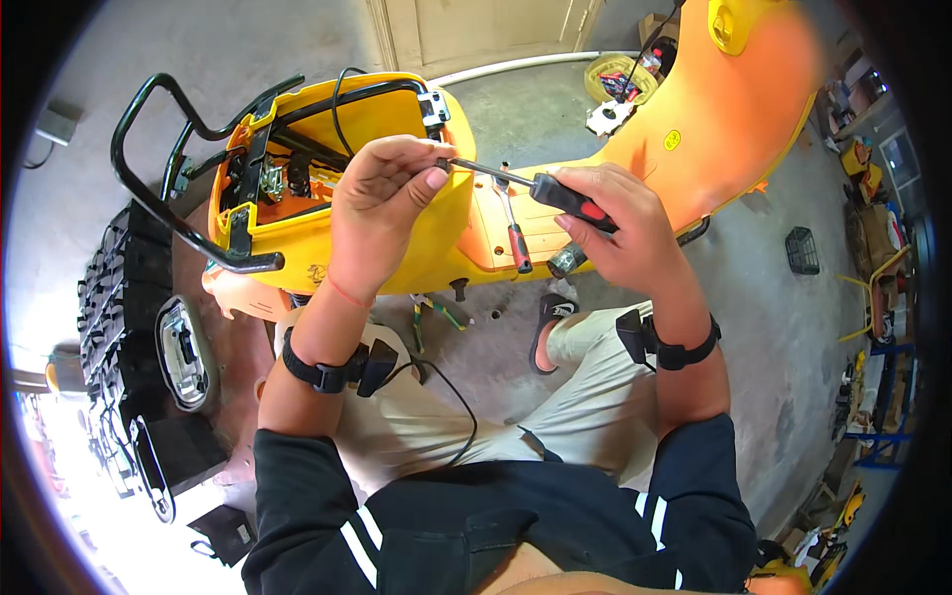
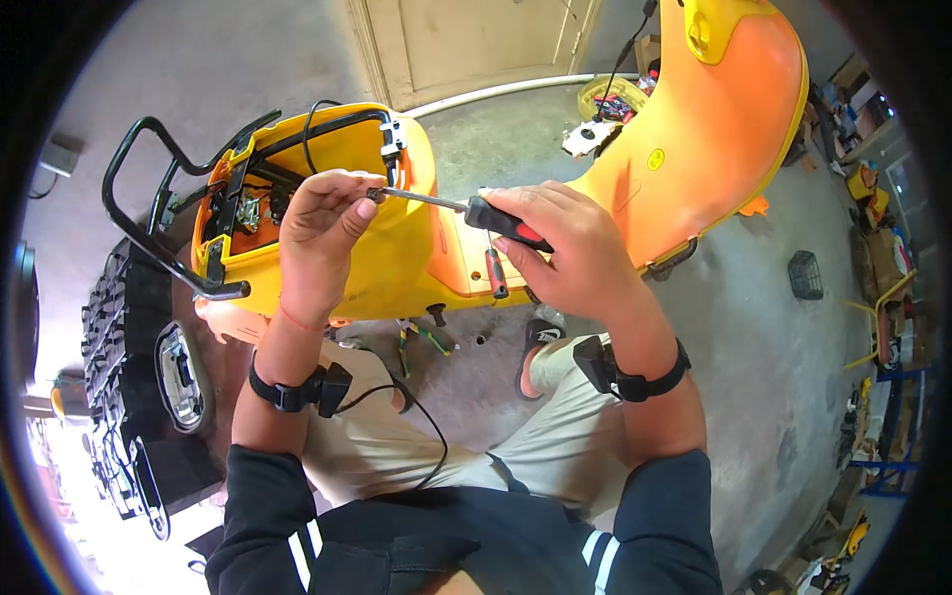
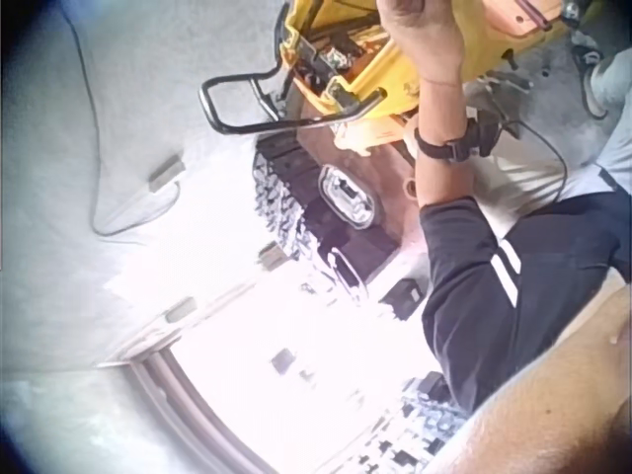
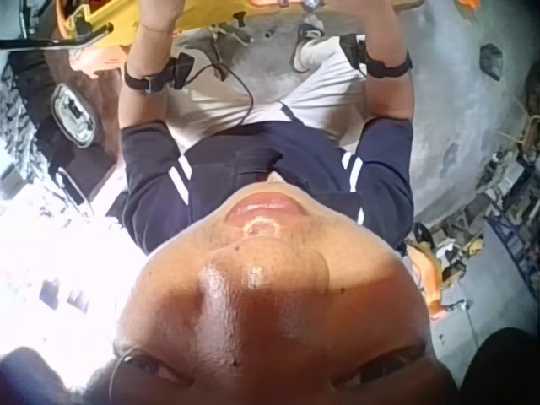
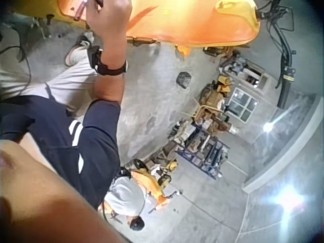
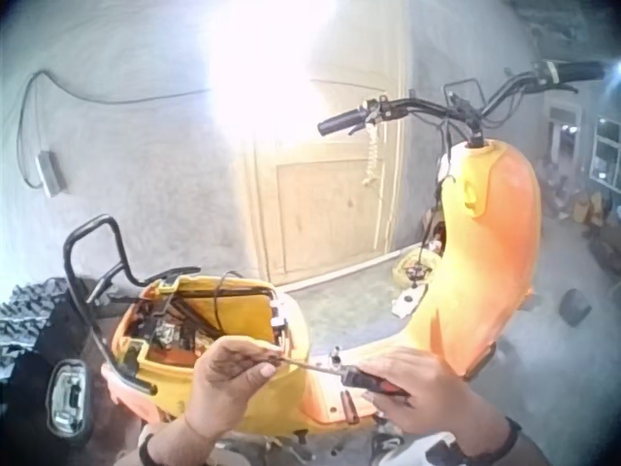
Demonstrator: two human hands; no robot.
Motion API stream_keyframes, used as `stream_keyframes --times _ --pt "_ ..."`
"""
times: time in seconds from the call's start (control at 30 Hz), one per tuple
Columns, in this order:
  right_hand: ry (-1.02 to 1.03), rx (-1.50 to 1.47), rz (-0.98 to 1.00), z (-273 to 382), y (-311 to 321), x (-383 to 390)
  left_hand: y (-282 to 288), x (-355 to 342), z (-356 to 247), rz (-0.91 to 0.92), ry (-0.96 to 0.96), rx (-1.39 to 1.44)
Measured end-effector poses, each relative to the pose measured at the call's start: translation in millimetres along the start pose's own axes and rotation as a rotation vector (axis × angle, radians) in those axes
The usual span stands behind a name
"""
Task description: Using a screwdriver, ratchet, and electric drill to disassemble and repair components inside a yellow scooter.
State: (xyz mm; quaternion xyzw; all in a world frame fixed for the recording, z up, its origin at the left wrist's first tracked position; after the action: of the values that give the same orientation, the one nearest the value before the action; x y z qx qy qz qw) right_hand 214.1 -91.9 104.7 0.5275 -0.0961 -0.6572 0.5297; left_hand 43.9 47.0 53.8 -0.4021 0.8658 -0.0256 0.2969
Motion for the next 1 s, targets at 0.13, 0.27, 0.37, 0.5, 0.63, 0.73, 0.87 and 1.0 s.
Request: stream_keyframes --times 0.13,0.27,0.37,0.5,0.63,0.73,0.87,1.0 --pt "0.034 0.015 -0.056 -5.9 6.6 1.1 -4.0 -6.4 5.6 -0.027 0.016 -0.013" --pt "0.031 0.018 -0.032 -15.0 3.9 -0.9 -7.3 -10.2 5.4 -0.059 0.009 -0.074" --pt "0.068 0.073 -0.036 -16.5 6.8 -4.9 -8.7 -12.6 4.3 -0.050 0.010 -0.118" --pt "0.063 0.070 -0.039 -21.4 8.0 -9.6 -10.3 -17.9 5.1 -0.001 -0.002 -0.183" --pt "0.083 0.053 -0.043 -24.1 3.8 -11.4 -8.5 -21.0 7.8 0.018 -0.009 -0.160" --pt "0.075 0.039 -0.025 -26.9 -1.0 -13.0 -5.2 -21.5 7.4 0.017 -0.011 -0.177" --pt "0.104 0.052 -0.039 -23.1 -3.2 -19.3 -3.5 -22.1 8.8 0.006 0.026 -0.177" --pt "0.111 0.075 -0.069 -23.6 -5.8 -21.4 1.7 -20.4 9.1 -0.058 0.113 -0.195"
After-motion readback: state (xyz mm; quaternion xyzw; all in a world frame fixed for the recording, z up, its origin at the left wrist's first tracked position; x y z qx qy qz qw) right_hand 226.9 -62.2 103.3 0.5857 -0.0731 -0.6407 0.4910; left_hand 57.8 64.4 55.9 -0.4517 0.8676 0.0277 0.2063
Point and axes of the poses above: each hand's wrist, its own x-axis away from the middle knuckle, its own y-axis out of the back of the hand, z = x × y, the point moved 10 cm from there along -x, towards the middle knuckle
